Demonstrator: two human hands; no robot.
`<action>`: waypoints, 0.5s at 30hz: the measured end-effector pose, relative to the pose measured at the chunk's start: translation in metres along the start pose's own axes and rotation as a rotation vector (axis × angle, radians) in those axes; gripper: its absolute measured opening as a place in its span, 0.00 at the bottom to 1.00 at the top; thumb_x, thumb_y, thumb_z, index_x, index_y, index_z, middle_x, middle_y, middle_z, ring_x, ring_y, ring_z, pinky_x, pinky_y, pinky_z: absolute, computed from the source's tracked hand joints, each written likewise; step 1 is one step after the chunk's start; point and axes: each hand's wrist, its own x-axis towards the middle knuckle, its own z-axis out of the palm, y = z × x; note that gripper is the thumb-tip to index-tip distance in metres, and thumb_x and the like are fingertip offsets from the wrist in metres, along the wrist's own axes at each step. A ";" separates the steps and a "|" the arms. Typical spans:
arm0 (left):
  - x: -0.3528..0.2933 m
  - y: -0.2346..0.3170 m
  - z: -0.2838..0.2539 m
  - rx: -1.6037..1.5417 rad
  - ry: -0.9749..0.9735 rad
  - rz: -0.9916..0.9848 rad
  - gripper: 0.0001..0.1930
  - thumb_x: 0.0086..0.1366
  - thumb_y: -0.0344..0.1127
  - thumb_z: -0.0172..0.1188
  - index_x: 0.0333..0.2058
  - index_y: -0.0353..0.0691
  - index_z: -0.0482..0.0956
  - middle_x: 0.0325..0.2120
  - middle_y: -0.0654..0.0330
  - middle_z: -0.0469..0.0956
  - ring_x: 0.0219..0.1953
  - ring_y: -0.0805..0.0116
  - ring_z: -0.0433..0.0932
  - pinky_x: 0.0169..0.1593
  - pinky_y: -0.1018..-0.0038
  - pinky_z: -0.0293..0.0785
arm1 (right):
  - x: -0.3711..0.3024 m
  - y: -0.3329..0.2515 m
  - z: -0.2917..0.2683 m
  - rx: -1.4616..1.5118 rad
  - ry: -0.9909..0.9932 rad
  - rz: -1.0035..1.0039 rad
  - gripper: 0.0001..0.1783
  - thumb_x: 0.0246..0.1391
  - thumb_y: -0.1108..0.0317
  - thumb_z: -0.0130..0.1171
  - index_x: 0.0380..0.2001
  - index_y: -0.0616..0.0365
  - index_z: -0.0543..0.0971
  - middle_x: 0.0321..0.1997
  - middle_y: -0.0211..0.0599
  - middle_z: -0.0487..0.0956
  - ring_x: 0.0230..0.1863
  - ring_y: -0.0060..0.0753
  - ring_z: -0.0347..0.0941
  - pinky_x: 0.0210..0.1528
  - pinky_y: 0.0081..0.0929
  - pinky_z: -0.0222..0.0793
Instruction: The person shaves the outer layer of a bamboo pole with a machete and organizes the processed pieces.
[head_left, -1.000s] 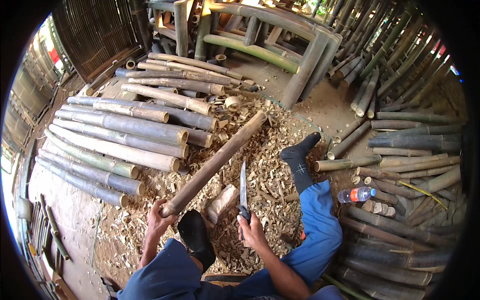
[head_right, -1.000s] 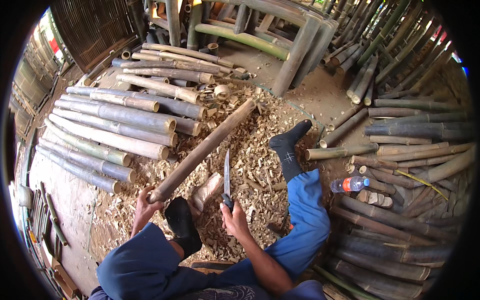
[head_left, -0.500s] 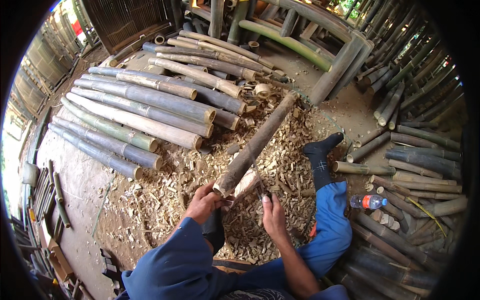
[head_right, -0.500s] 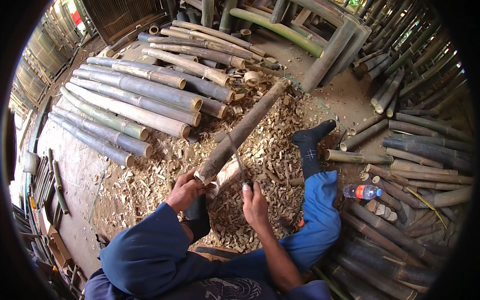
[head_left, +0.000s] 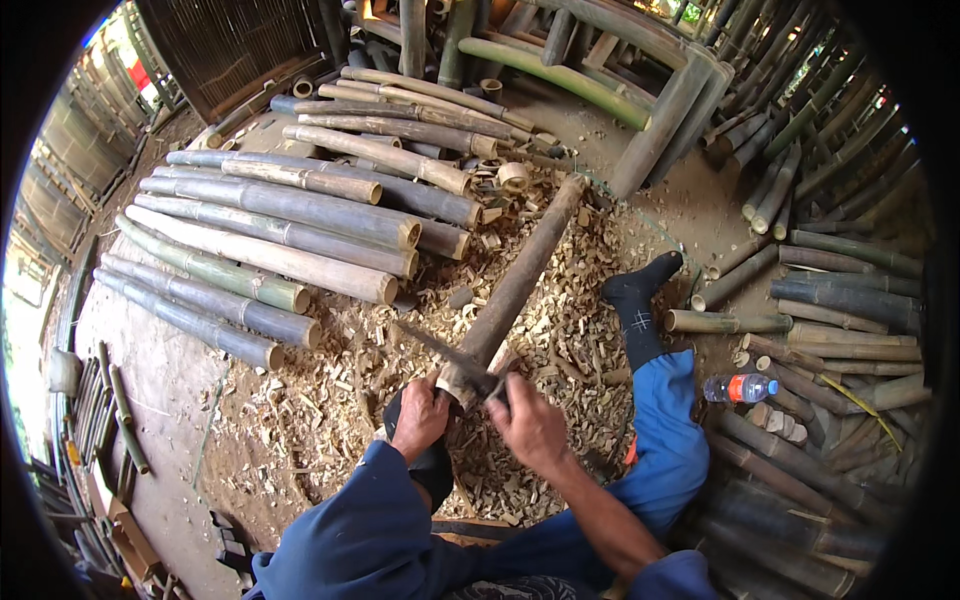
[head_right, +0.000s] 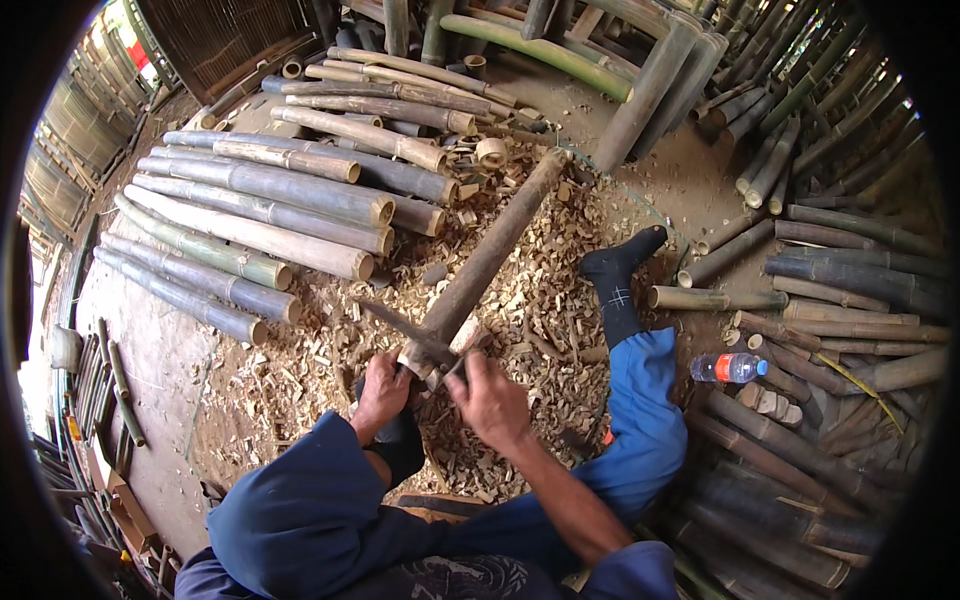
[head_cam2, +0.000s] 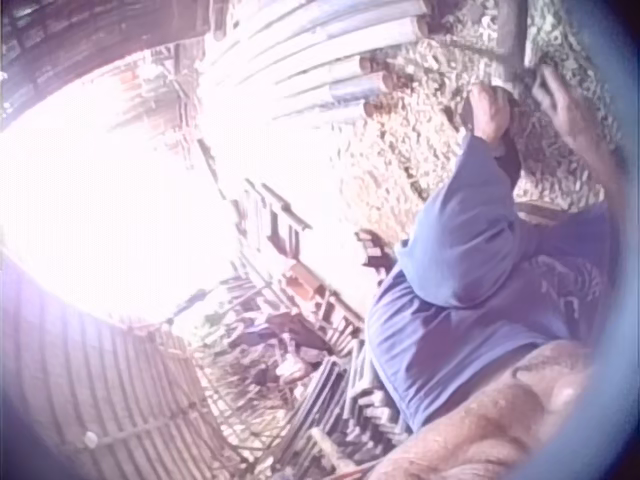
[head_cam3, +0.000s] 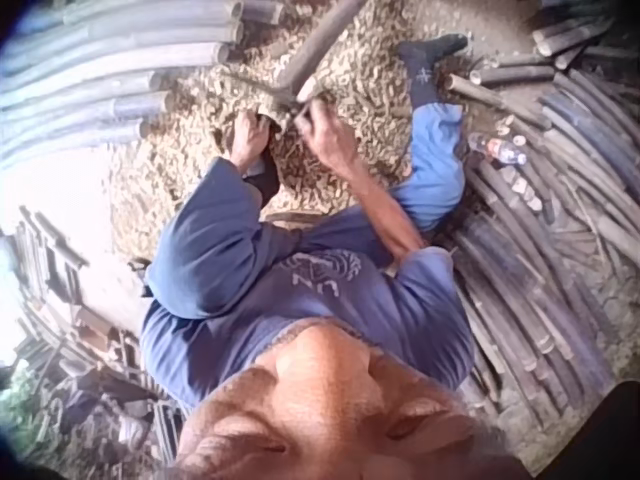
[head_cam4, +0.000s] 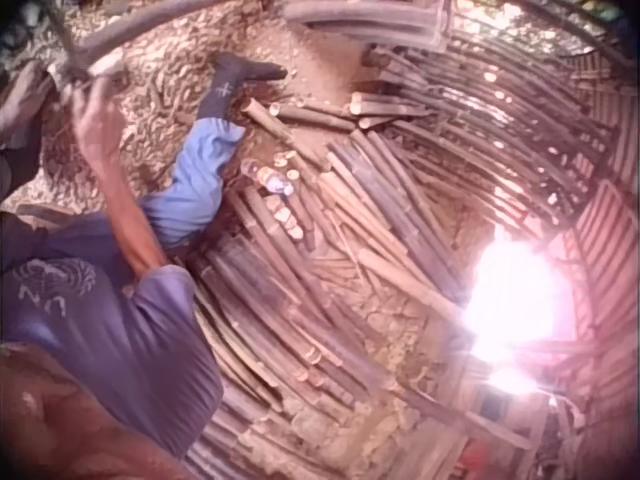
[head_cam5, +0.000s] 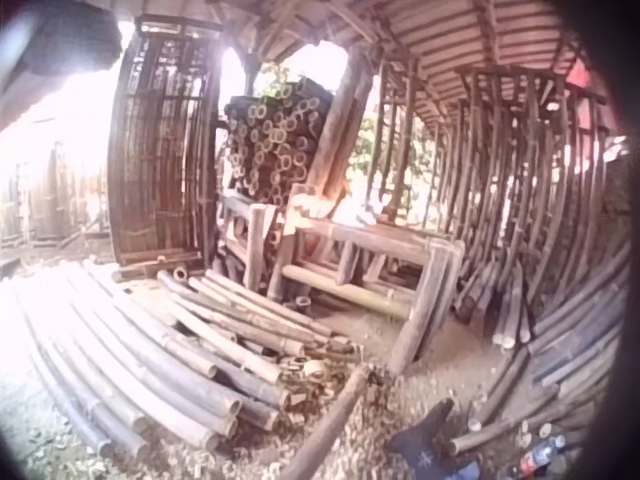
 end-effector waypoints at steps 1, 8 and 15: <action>-0.001 0.002 0.002 -0.053 -0.030 -0.037 0.11 0.75 0.31 0.54 0.44 0.32 0.83 0.21 0.59 0.81 0.19 0.71 0.78 0.25 0.71 0.74 | -0.001 0.002 0.002 -0.045 0.118 -0.071 0.27 0.72 0.46 0.54 0.55 0.63 0.72 0.31 0.46 0.78 0.22 0.38 0.78 0.16 0.37 0.75; -0.001 0.026 0.003 -0.150 -0.104 -0.169 0.12 0.76 0.31 0.52 0.47 0.32 0.82 0.21 0.58 0.82 0.18 0.74 0.78 0.22 0.73 0.73 | 0.001 0.019 -0.005 -0.007 0.077 0.173 0.23 0.76 0.48 0.47 0.51 0.60 0.72 0.29 0.39 0.78 0.22 0.34 0.77 0.21 0.36 0.77; -0.006 0.018 0.002 -0.298 -0.040 -0.175 0.11 0.78 0.32 0.53 0.40 0.31 0.81 0.19 0.59 0.81 0.15 0.75 0.76 0.18 0.76 0.69 | -0.003 0.004 -0.004 0.021 0.160 -0.049 0.26 0.73 0.48 0.52 0.54 0.63 0.74 0.33 0.50 0.82 0.26 0.43 0.82 0.22 0.38 0.78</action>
